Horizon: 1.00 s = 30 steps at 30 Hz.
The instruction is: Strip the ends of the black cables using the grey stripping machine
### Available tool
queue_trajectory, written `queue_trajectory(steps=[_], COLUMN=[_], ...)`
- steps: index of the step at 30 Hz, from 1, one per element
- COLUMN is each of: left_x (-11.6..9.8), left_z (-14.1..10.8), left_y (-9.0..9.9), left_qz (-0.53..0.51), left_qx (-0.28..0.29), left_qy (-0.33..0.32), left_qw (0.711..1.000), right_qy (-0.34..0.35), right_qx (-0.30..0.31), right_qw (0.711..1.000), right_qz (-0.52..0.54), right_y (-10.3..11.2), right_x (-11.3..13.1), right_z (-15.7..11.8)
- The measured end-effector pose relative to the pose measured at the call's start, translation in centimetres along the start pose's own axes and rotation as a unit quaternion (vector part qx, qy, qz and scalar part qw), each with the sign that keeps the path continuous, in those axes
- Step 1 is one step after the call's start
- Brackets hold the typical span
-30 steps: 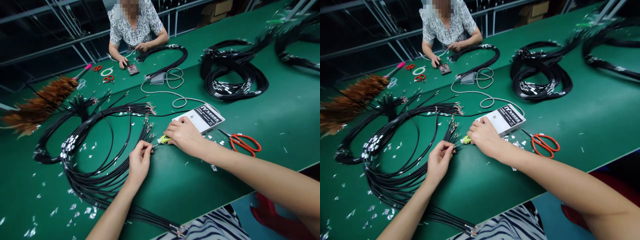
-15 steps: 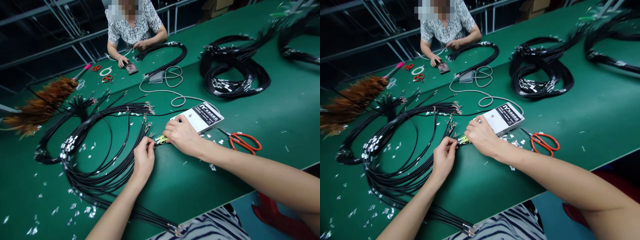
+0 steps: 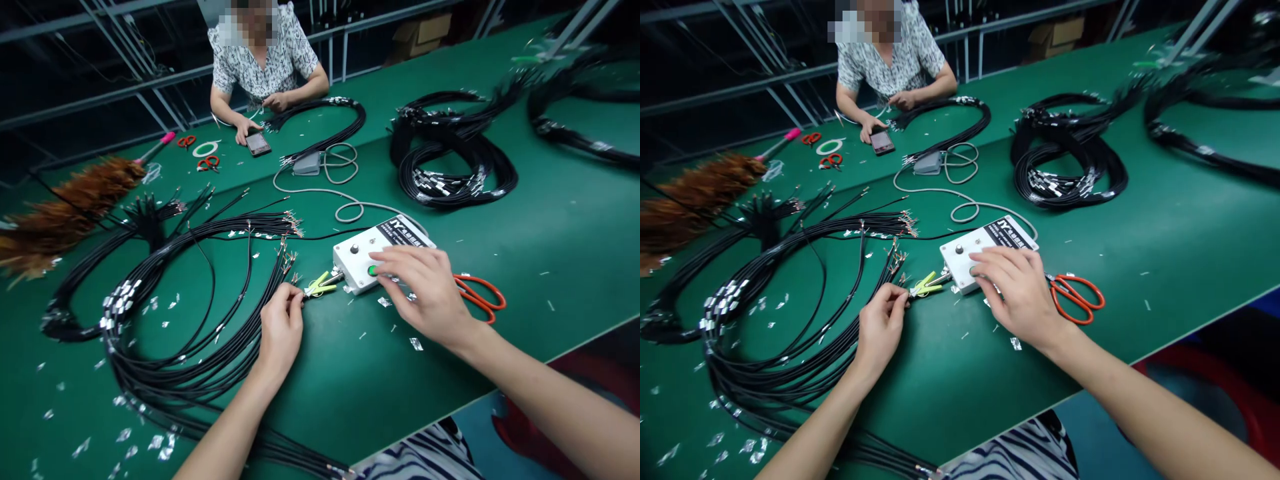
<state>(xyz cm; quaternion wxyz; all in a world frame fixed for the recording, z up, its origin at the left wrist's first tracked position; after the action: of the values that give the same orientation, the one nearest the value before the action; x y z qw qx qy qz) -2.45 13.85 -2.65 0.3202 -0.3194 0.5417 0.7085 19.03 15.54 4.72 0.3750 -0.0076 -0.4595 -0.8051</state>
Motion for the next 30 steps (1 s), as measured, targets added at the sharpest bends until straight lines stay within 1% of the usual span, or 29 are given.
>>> queue_trajectory(steps=[3, 5, 9, 13, 16, 18, 20, 21, 22, 24, 26, 28, 30], left_x=[-0.1, -0.1, 0.2, 0.4, 0.3, 0.5, 0.7, 0.8, 1.0, 1.4, 2.1, 2.5, 2.6], left_z=[0.0, 0.0, -0.3, -0.8, -0.8, -0.5, -0.4, -0.5, -0.6, -1.3, -2.1, -2.4, -2.0], left_y=[0.1, 0.1, 0.6, 1.3, 1.8, 2.7, 4.1, 4.7, 5.2, 5.7, 5.8, 5.7, 5.5], left_qz=[0.007, 0.015, 0.032, 0.034, 0.021, 0.006, 0.013, 0.037, 0.079, 0.196, 0.296, 0.354, 0.379], left_qx=[-0.003, -0.004, -0.007, -0.019, -0.028, -0.045, -0.064, -0.063, -0.049, 0.005, 0.052, 0.077, 0.088], left_qy=[-0.005, -0.008, -0.013, -0.013, -0.015, -0.019, -0.035, -0.047, -0.058, -0.067, -0.053, -0.025, 0.001], left_qw=[1.0, 1.0, 0.999, 0.999, 0.999, 0.999, 0.997, 0.996, 0.994, 0.978, 0.952, 0.932, 0.921], right_qy=[0.006, 0.016, 0.019, 0.023, 0.022, 0.024, 0.027, 0.029, 0.031, 0.026, 0.024, 0.039, 0.081], right_qx=[0.026, 0.025, -0.009, -0.012, -0.015, -0.019, -0.015, -0.008, 0.001, 0.027, 0.074, 0.158, 0.277], right_qw=[1.0, 0.999, 0.999, 0.999, 1.0, 0.999, 0.999, 0.998, 0.997, 0.995, 0.986, 0.963, 0.919], right_qz=[-0.001, -0.011, -0.031, -0.024, 0.0, 0.021, 0.041, 0.052, 0.065, 0.096, 0.146, 0.213, 0.269], right_y=[-0.2, -0.7, -0.9, -0.8, -0.5, -0.3, -0.3, -0.4, -0.5, -0.9, -1.6, -2.7, -4.3], right_x=[-0.4, -0.4, -0.6, -0.6, -0.1, 0.5, 1.2, 1.6, 1.9, 2.8, 4.1, 6.3, 9.3], right_z=[-2.1, -2.8, -2.9, -2.6, -2.7, -2.9, -3.4, -3.7, -4.1, -4.9, -5.6, -6.2, -7.0])
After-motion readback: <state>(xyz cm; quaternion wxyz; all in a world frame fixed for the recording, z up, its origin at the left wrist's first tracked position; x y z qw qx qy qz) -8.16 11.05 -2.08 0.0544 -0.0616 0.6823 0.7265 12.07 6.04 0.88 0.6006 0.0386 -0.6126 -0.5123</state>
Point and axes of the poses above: each hand's wrist, its own z-axis towards the middle knuckle, its own y-axis out of the back of the hand, x = y × z, the point moved 8 cm from there along z, towards the middle knuckle, and after that the axes turned 8 degrees about -y, right-handed, at the moved point
